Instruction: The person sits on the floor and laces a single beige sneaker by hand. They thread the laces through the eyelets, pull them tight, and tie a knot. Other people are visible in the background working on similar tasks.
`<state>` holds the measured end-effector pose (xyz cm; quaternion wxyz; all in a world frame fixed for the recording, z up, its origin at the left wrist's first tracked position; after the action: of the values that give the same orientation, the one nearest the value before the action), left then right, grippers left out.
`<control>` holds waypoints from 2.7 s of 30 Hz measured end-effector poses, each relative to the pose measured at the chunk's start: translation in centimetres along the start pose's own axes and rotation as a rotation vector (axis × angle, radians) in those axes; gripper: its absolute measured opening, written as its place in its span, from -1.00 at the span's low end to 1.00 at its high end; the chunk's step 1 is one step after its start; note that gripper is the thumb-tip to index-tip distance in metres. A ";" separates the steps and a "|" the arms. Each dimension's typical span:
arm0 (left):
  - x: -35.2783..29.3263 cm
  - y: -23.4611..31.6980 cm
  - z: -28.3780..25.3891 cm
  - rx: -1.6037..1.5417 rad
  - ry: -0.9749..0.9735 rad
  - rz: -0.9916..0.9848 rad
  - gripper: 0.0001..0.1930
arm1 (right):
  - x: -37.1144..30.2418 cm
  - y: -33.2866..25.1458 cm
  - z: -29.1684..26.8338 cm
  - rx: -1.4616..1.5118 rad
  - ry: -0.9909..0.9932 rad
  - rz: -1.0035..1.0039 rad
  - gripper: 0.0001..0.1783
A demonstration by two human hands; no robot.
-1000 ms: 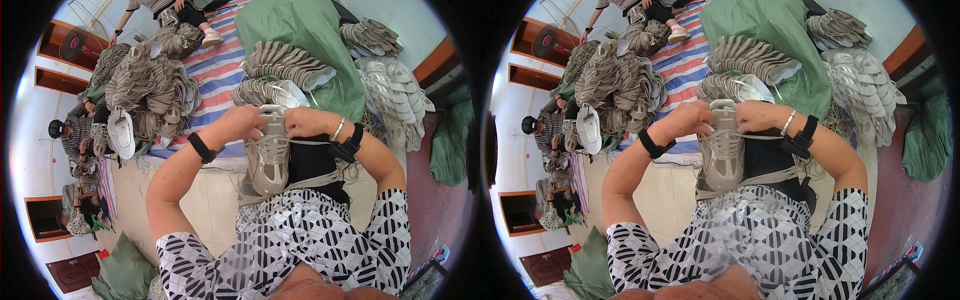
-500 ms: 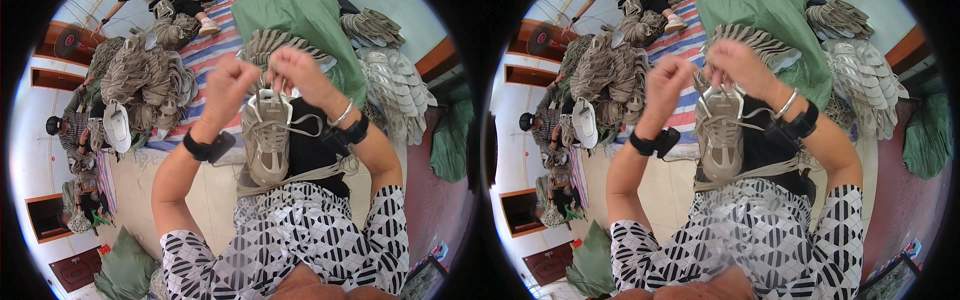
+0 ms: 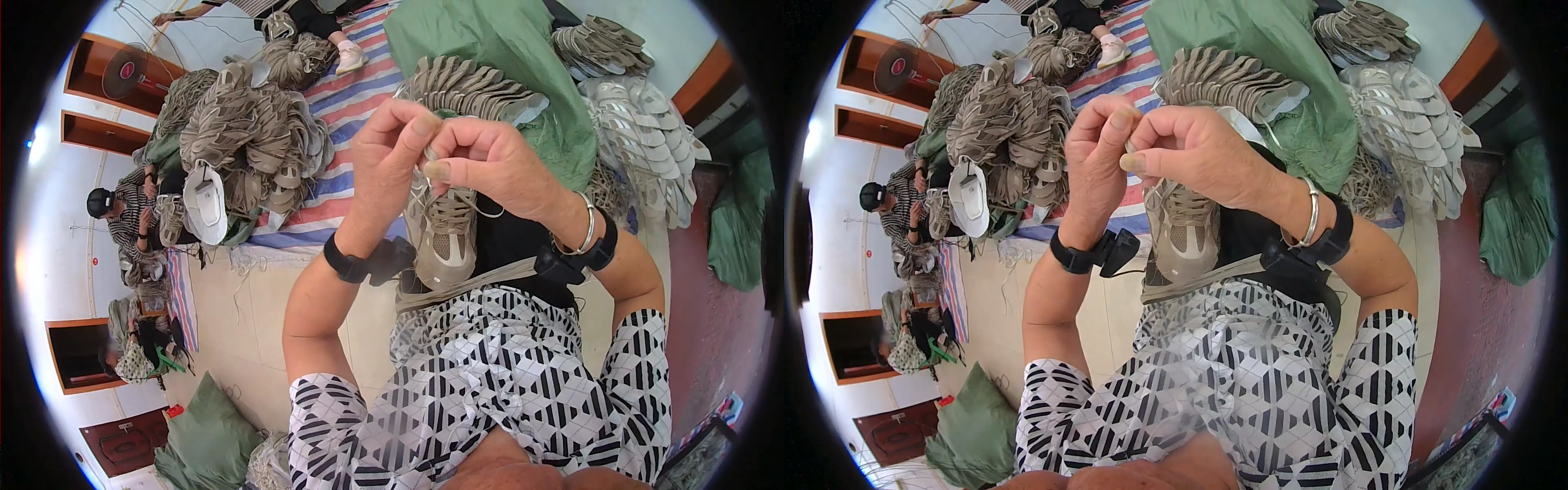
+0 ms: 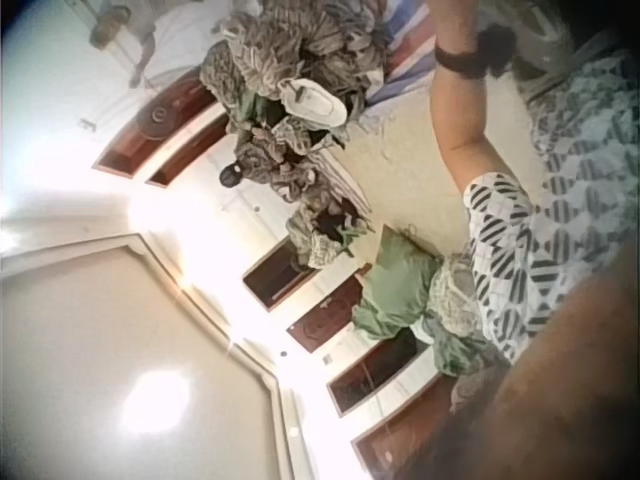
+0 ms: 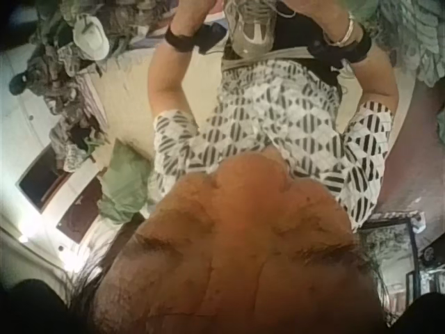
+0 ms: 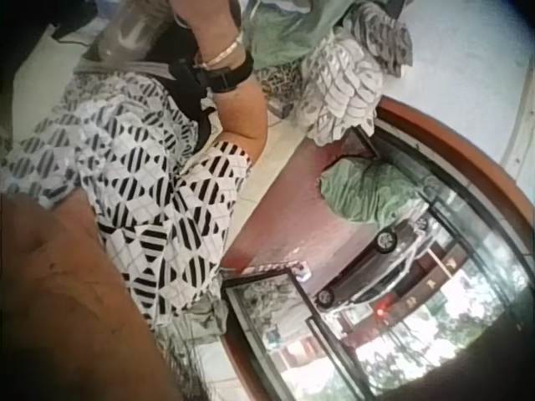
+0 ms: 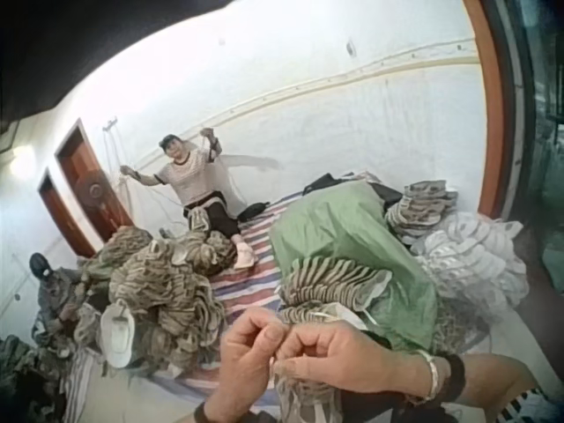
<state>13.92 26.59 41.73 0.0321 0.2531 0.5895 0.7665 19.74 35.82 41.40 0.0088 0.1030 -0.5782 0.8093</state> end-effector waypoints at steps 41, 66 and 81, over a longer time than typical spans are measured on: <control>-4.3 -11.5 -9.8 0.644 0.183 -0.180 -0.77 | -4.1 11.0 -11.8 -1.056 0.516 -0.342 -0.94; -6.5 -13.9 -9.8 0.510 0.107 -0.466 -0.82 | -2.5 10.7 -9.1 -1.154 0.226 -0.575 -0.96; -2.6 -9.8 -3.5 1.319 -0.249 0.260 -0.87 | 0.1 10.7 -9.8 -1.239 -0.076 -0.489 -0.75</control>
<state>12.28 25.50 31.19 -0.1536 0.3749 0.8898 0.2100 16.68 41.51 28.41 0.2293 0.2354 -0.8962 0.2980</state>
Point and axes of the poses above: each hand's wrist, its own x-axis towards the middle knuckle, its own z-axis out of the palm, y = z × x, the point moved 8 cm from there along x, towards the middle knuckle, and after that the axes turned 10 degrees about y, right-handed, at the moved point
